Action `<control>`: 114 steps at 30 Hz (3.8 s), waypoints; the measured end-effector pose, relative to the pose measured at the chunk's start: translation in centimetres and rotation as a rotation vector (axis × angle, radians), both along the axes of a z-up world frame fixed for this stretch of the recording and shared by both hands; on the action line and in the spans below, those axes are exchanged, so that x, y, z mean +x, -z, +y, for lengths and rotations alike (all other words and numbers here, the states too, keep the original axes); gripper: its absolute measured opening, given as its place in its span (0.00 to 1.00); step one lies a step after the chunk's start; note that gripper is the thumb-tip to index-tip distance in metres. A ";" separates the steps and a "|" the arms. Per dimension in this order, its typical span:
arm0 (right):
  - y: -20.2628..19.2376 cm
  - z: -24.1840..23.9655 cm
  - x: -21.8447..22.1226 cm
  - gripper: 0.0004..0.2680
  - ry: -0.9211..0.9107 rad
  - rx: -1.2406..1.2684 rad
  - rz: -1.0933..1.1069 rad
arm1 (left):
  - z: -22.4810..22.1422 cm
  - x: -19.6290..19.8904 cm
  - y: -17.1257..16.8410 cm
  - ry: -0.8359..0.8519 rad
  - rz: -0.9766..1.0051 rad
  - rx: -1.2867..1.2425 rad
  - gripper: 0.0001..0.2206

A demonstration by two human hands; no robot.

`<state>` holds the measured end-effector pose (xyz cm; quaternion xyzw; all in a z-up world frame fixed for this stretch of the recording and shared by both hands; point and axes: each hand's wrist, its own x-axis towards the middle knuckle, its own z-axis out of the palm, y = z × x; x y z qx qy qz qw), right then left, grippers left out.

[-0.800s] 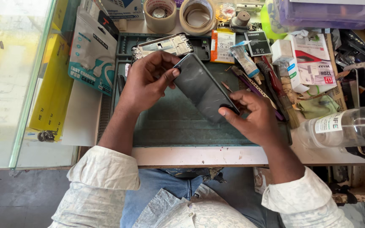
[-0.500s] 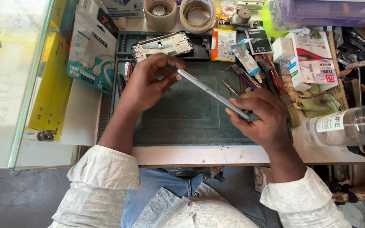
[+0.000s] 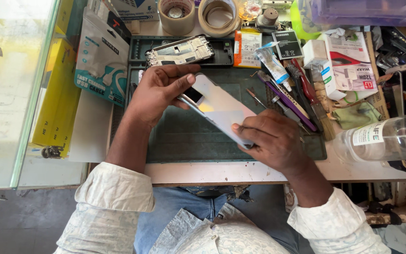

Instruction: The person disassembles a smartphone at a workbench, removing the back cover and using a small screwdriver to remove screws from the internal chassis.

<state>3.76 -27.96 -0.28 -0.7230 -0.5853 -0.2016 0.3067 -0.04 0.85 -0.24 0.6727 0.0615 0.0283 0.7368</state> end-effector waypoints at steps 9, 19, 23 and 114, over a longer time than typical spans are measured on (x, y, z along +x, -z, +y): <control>-0.1 1.0 -1.1 0.16 0.067 -0.080 -0.053 | 0.1 0.0 0.4 -0.007 0.008 -0.093 0.18; 0.5 0.3 0.4 0.26 0.065 0.053 0.455 | 0.7 0.1 1.1 -0.024 -0.177 -0.217 0.16; 2.4 -0.3 1.6 0.21 0.124 0.202 1.055 | 0.7 0.1 1.3 0.041 -0.244 -0.216 0.16; 0.1 -3.9 4.2 0.06 0.623 -0.269 0.370 | -5.8 -1.3 -1.6 0.489 -0.396 1.290 0.47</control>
